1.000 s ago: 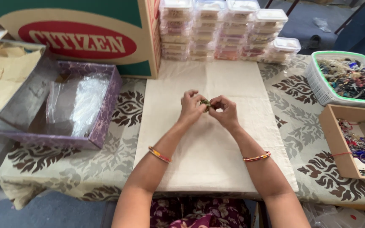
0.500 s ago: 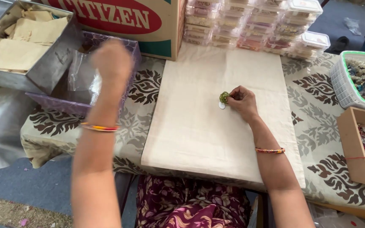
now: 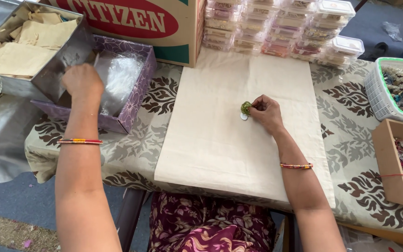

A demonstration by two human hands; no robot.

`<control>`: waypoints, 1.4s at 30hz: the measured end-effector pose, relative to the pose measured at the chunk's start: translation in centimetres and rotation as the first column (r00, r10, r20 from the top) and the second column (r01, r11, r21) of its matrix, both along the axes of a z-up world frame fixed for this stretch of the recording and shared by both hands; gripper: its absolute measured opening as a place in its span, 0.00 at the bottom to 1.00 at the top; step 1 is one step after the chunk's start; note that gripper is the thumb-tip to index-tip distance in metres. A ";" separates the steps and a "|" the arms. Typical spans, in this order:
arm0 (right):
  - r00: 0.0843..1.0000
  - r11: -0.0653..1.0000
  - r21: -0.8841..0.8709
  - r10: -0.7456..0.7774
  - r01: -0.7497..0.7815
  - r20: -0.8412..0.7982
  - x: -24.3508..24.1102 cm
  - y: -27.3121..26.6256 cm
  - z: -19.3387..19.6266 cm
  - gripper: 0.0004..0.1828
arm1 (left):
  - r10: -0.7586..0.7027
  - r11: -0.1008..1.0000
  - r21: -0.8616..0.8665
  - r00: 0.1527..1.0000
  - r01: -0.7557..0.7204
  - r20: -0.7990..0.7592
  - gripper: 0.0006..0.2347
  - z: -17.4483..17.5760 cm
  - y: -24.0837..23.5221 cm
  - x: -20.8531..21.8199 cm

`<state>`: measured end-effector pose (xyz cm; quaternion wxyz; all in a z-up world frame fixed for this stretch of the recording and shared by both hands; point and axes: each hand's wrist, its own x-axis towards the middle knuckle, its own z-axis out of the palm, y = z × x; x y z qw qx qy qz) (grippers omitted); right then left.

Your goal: The person picks up beaded bracelets from a box, places them into small clear plastic bags, and then wraps the bags in small beige paper pouches. They fold the pouches closed and place them into small clear plastic containers, repeating the process for multiple items.

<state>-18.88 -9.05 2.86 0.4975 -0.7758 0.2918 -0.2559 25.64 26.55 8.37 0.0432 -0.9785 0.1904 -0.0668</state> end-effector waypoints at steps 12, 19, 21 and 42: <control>0.999 0.999 0.045 -0.019 0.017 0.050 0.1 0.2 -0.7 0.07 | -0.615 0.453 -0.286 0.528 0.844 0.585 0.07 -0.3 -21.1 -20.1; 0.994 0.968 -0.235 0.100 -0.088 0.036 0.2 2.0 0.8 0.09 | -0.754 0.404 -0.739 0.654 0.540 0.066 0.14 -3.8 -24.7 -27.7; 0.991 0.942 -0.312 0.131 -0.120 0.015 0.0 2.9 1.6 0.11 | -0.756 0.420 -0.829 0.648 0.368 -0.095 0.15 -4.4 -24.5 -27.9; 0.997 0.625 -0.777 0.047 -0.075 -0.059 0.4 4.1 2.0 0.21 | -0.885 0.192 -0.948 0.372 -0.255 -0.279 0.18 -5.3 -23.6 -26.3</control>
